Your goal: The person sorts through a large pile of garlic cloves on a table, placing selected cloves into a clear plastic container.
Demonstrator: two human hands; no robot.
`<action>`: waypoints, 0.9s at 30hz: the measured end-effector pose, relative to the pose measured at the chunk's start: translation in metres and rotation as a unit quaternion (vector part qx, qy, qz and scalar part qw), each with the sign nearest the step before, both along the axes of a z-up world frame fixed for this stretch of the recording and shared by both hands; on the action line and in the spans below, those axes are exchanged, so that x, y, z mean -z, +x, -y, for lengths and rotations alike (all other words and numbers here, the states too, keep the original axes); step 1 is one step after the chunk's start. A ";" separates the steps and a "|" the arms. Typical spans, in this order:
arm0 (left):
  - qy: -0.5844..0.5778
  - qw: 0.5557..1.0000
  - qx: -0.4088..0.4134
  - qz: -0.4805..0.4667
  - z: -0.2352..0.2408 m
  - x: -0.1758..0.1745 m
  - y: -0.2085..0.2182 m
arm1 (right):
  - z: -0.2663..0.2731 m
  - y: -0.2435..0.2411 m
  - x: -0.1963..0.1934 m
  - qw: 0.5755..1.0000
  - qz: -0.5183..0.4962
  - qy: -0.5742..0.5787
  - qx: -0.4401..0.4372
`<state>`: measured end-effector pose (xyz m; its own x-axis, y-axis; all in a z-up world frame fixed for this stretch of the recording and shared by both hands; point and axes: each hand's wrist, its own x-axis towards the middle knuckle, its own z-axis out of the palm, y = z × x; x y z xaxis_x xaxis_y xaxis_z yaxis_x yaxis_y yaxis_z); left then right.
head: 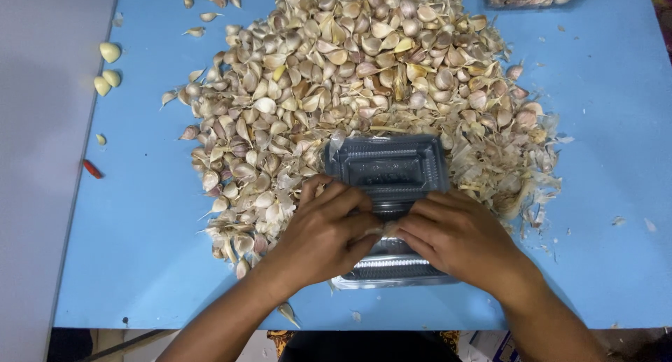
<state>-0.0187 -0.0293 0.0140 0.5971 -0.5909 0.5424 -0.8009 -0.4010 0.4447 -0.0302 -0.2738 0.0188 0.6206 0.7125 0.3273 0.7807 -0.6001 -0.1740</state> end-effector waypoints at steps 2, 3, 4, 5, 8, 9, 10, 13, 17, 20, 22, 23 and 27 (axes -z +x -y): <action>-0.017 1.000 0.007 -0.009 -0.003 0.003 0.002 | 0.001 0.000 -0.002 1.000 -0.008 0.010 -0.002; -0.033 0.999 0.015 -0.021 -0.005 0.005 0.002 | 0.001 0.000 -0.003 1.000 -0.019 0.021 -0.004; -0.033 0.999 0.013 -0.021 -0.009 0.005 0.003 | 0.000 0.001 -0.005 1.000 -0.019 0.021 -0.006; -0.048 0.998 0.018 -0.024 -0.012 0.004 0.004 | 0.000 0.001 -0.007 0.999 -0.025 0.033 -0.004; -0.074 0.997 0.002 -0.020 -0.022 0.008 0.011 | -0.002 0.004 -0.011 0.999 -0.014 0.047 0.001; -0.085 0.996 -0.019 -0.018 -0.026 0.010 0.013 | -0.003 0.004 -0.012 0.999 0.000 0.049 0.003; -0.085 0.996 -0.020 -0.017 -0.031 0.014 0.016 | -0.002 0.007 -0.010 0.999 0.001 0.050 0.002; -0.083 0.993 -0.085 -0.018 -0.048 0.022 0.029 | -0.001 0.023 -0.013 1.000 0.013 0.011 0.013; -0.113 0.976 -0.186 -0.010 -0.064 0.025 0.040 | -0.017 0.056 -0.033 0.998 -0.043 0.023 0.027; -0.139 0.966 -0.217 -0.015 -0.072 0.025 0.050 | -0.032 0.087 -0.031 0.996 -0.065 0.037 0.049; -0.148 0.964 -0.222 -0.019 -0.073 0.024 0.054 | -0.045 0.109 -0.022 0.996 -0.050 0.053 0.042; -0.149 0.963 -0.224 -0.023 -0.072 0.021 0.055 | -0.053 0.120 -0.018 0.995 -0.064 0.061 0.041; -0.129 0.972 -0.197 -0.017 -0.068 0.023 0.071 | -0.077 0.163 0.011 0.992 -0.105 0.003 0.064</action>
